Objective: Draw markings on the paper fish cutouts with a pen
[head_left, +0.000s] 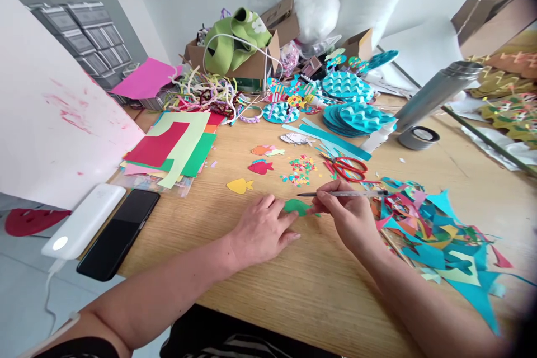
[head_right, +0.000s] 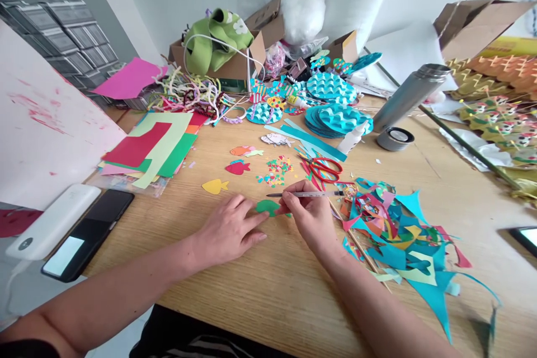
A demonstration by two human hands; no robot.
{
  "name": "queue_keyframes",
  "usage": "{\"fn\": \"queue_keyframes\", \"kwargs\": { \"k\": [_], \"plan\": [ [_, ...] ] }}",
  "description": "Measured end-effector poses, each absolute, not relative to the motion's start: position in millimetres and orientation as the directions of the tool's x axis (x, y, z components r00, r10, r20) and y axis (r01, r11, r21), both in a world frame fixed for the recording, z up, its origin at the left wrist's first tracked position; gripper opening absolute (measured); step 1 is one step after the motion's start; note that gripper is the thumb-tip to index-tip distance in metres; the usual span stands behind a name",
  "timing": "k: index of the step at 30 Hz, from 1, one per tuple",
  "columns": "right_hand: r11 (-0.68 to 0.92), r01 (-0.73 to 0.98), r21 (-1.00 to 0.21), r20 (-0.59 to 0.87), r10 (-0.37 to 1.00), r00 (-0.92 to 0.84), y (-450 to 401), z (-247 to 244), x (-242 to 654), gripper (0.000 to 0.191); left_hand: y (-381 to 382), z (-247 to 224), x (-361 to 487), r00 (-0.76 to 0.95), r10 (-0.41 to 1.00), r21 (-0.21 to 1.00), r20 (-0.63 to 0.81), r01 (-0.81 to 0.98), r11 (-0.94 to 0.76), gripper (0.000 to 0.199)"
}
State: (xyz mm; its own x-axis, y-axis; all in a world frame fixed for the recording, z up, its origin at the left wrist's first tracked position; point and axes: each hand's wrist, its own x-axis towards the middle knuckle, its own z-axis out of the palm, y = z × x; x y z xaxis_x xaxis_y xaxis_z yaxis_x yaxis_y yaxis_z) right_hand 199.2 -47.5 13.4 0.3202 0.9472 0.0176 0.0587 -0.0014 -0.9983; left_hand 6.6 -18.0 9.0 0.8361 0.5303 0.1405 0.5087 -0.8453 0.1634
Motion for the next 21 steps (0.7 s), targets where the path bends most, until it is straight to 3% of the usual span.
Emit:
{"fn": "queue_keyframes", "kwargs": {
  "k": [10,21],
  "plan": [
    [-0.065,0.034,-0.997,-0.052,0.954,0.294,-41.5,2.9,195.8,0.034,-16.7,7.2,4.9,0.814,0.557,0.209,0.166,0.523,-0.826,0.035],
    [-0.108,0.092,-0.990,-0.086,0.972,0.219,-38.1,-0.4,192.1,0.032,-15.3,14.1,3.5,0.821,0.561,0.252,0.103,0.524,-0.813,0.036]
  ]
}}
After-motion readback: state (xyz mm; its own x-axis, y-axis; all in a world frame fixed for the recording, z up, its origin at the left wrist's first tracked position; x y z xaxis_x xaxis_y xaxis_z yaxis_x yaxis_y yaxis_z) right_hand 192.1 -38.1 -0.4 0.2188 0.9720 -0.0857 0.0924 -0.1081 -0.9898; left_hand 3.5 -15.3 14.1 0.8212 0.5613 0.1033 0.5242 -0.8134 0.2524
